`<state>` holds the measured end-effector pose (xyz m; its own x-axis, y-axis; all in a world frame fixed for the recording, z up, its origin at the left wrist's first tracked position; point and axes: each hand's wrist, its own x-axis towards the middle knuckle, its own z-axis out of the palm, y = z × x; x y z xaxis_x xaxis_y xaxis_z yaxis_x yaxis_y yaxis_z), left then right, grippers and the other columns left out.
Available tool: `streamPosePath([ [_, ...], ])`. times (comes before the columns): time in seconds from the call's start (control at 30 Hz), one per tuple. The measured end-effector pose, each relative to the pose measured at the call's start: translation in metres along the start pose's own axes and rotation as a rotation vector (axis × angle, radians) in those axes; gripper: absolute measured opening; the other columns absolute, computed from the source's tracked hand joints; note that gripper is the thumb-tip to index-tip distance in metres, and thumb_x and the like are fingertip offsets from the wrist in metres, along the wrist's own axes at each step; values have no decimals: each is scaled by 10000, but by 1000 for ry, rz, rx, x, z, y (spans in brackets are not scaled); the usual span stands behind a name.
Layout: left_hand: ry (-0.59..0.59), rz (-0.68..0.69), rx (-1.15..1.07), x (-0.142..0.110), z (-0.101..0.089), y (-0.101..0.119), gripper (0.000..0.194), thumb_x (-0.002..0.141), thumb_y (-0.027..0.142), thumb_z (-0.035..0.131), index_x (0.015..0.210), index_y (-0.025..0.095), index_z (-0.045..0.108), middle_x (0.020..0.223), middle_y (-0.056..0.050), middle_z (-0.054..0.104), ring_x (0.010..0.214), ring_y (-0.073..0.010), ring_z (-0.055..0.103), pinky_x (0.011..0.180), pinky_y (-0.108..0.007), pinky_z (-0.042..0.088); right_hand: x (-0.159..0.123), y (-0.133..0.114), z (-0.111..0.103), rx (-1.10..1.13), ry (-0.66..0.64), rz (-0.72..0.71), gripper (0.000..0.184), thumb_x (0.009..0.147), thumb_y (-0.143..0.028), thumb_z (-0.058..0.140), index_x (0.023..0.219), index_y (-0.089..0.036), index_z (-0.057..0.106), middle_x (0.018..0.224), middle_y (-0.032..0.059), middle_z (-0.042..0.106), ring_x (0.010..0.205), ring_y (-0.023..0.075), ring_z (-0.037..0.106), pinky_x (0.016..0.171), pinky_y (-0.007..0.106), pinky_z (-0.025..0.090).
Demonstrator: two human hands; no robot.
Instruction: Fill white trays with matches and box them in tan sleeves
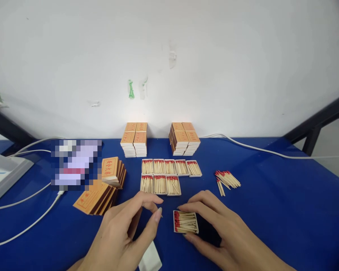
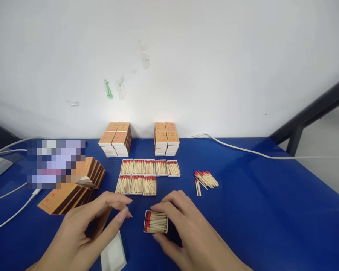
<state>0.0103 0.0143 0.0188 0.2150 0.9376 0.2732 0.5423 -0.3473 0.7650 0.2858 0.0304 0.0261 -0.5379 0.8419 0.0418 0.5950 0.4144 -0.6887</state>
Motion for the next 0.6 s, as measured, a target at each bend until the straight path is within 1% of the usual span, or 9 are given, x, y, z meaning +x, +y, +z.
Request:
streamPosePath([
  [0.1,-10,5,-8,-1,0,-1,130,1161,359,631,1281,362,682,926,69,794,697,-128,794,486,-199,487,-1,-1,-2,-7,20,-19,317,1060,-191,716,1345,-329,721,1284,36,710,1138,177,750,990,299,650],
  [0.17,-8,11,0,-1,-1,-1,123,1164,353,627,1272,357,685,915,66,790,679,-129,784,478,-202,481,-1,-2,-3,-27,40,-21,369,1036,-193,747,1380,-323,712,1324,50,708,1177,196,747,1007,321,655],
  [0.27,-24,32,10,1,-2,0,144,1169,335,614,1301,349,670,910,67,785,603,-115,719,474,-210,469,0,-3,0,-41,34,-20,448,1006,-163,763,1426,-300,693,1369,76,709,1230,231,743,1054,380,659],
  [0.37,-57,55,28,2,-2,2,189,1168,311,609,1346,348,660,906,77,772,512,-94,584,470,-220,445,1,-3,0,-18,3,-30,390,1047,-163,718,1410,-304,698,1331,65,732,1191,217,759,1022,372,671],
  [0.4,-59,60,26,2,-2,2,199,1167,307,609,1354,349,662,899,79,764,509,-92,565,468,-222,437,1,-3,0,-13,4,-34,371,1059,-176,711,1405,-309,700,1320,60,737,1177,212,763,1010,365,674],
  [0.43,-54,63,24,2,-1,1,205,1165,305,610,1358,349,666,888,82,755,518,-93,566,471,-222,434,1,-3,-1,-11,13,-36,366,1062,-186,712,1405,-313,701,1315,56,740,1169,210,764,1004,360,676],
  [0.5,-45,56,21,1,0,1,214,1164,307,615,1365,355,670,880,87,747,541,-94,587,479,-220,436,2,-4,-2,-22,30,-31,415,1041,-192,743,1433,-319,692,1348,60,733,1198,220,758,1024,366,673],
  [0.6,-43,40,32,1,0,0,217,1164,309,617,1367,363,672,900,91,752,525,-89,560,478,-223,428,3,-6,0,-38,-5,-7,488,1003,-156,777,1455,-316,682,1398,67,713,1246,231,743,1063,380,664],
])
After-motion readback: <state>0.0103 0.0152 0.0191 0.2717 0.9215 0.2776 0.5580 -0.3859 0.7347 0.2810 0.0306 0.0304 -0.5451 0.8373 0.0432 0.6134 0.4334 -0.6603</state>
